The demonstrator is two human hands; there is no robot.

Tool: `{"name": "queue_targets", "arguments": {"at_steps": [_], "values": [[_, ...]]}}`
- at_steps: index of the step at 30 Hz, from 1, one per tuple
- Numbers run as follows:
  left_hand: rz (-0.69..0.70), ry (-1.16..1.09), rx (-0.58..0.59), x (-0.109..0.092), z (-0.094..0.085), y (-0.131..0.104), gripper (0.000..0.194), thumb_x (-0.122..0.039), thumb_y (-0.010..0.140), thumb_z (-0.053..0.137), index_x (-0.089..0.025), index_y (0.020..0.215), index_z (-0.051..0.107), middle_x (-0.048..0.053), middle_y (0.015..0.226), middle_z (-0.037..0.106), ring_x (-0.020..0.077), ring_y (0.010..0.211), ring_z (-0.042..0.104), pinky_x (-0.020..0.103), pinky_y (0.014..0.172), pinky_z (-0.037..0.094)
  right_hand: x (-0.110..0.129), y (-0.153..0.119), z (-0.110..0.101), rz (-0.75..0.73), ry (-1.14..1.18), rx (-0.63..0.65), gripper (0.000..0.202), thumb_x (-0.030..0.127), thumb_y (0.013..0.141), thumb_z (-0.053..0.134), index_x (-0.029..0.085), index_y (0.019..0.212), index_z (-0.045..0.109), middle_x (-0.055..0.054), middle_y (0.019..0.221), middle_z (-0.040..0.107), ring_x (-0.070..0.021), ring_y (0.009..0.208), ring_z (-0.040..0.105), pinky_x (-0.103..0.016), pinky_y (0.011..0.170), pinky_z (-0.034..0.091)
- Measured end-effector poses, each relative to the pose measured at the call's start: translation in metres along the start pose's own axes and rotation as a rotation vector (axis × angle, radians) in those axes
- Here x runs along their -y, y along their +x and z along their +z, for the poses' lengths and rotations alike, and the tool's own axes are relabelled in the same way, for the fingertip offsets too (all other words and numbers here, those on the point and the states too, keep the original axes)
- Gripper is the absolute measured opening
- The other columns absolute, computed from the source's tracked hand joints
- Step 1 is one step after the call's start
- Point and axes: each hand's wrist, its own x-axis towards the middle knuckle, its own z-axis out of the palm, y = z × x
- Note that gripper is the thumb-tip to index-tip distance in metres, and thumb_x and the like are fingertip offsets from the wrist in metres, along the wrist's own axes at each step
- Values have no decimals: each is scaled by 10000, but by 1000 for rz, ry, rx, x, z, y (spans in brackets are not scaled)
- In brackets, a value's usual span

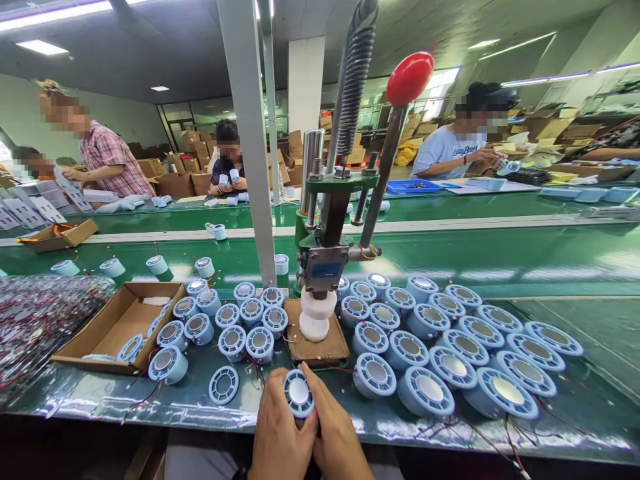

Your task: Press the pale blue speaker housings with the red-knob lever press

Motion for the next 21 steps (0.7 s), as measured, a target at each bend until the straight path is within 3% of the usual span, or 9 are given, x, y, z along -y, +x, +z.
{"name": "queue_targets", "arguments": {"at_steps": [5,8,9,11,13,15,16,18,21], "values": [[109,-1,-60,15,10,-7,557,-298,929,458,-125,1451,371,205,1474,500,307,1379,480,485,1119,419,4,7,-26,-32,-197,277,728,38,794,394,122,1517,409,-137,1495,475,-226,1360,511,-375,1101,484],[153,-36,34,23,8,-5,564,-315,934,462,-129,1460,387,182,1519,466,290,1414,446,459,1150,403,27,28,-71,-200,-301,371,750,28,759,447,103,1504,420,-141,1464,517,-234,1302,572,-335,1044,539],[139,-57,54,24,7,-4,569,-324,925,476,-126,1453,403,179,1512,478,292,1405,459,458,1147,409,40,42,-93,-278,-335,312,729,33,777,464,117,1500,422,-130,1444,544,-224,1283,589,-324,1031,550],[82,-106,50,21,3,-4,585,-326,892,508,-125,1437,434,170,1486,512,300,1374,495,463,1135,424,71,82,-146,-426,-408,40,629,64,847,488,157,1467,451,-109,1390,598,-207,1265,600,-340,1043,546],[17,-154,15,12,-3,-5,590,-303,841,547,-138,1404,487,151,1432,573,305,1323,546,463,1124,436,103,139,-200,-512,-481,-309,487,122,902,526,182,1385,520,-104,1326,631,-223,1265,586,-416,1086,505],[-2,-199,9,-1,-13,-2,602,-283,770,600,-159,1357,550,125,1359,637,307,1264,595,451,1114,448,129,203,-244,-518,-496,-567,423,173,878,601,166,1300,575,-117,1258,644,-253,1223,595,-469,1068,491],[-1,-220,8,-8,-20,2,610,-282,743,622,-172,1341,573,112,1338,654,307,1252,603,445,1114,447,138,233,-259,-486,-452,-617,371,189,881,606,161,1252,594,-115,1207,656,-237,1158,623,-436,1009,525],[-17,-250,5,-22,-36,19,632,-303,713,667,-199,1331,592,93,1344,654,309,1276,585,446,1133,425,147,285,-274,-407,-284,-580,206,216,928,537,160,1105,624,-80,1019,685,-167,923,682,-310,801,574],[-103,-309,-27,-39,-58,63,678,-329,657,728,-178,1307,607,112,1322,662,327,1256,589,477,1130,409,145,324,-268,-351,7,-474,226,270,982,405,181,871,581,3,736,623,-79,546,608,-182,480,445]]}}
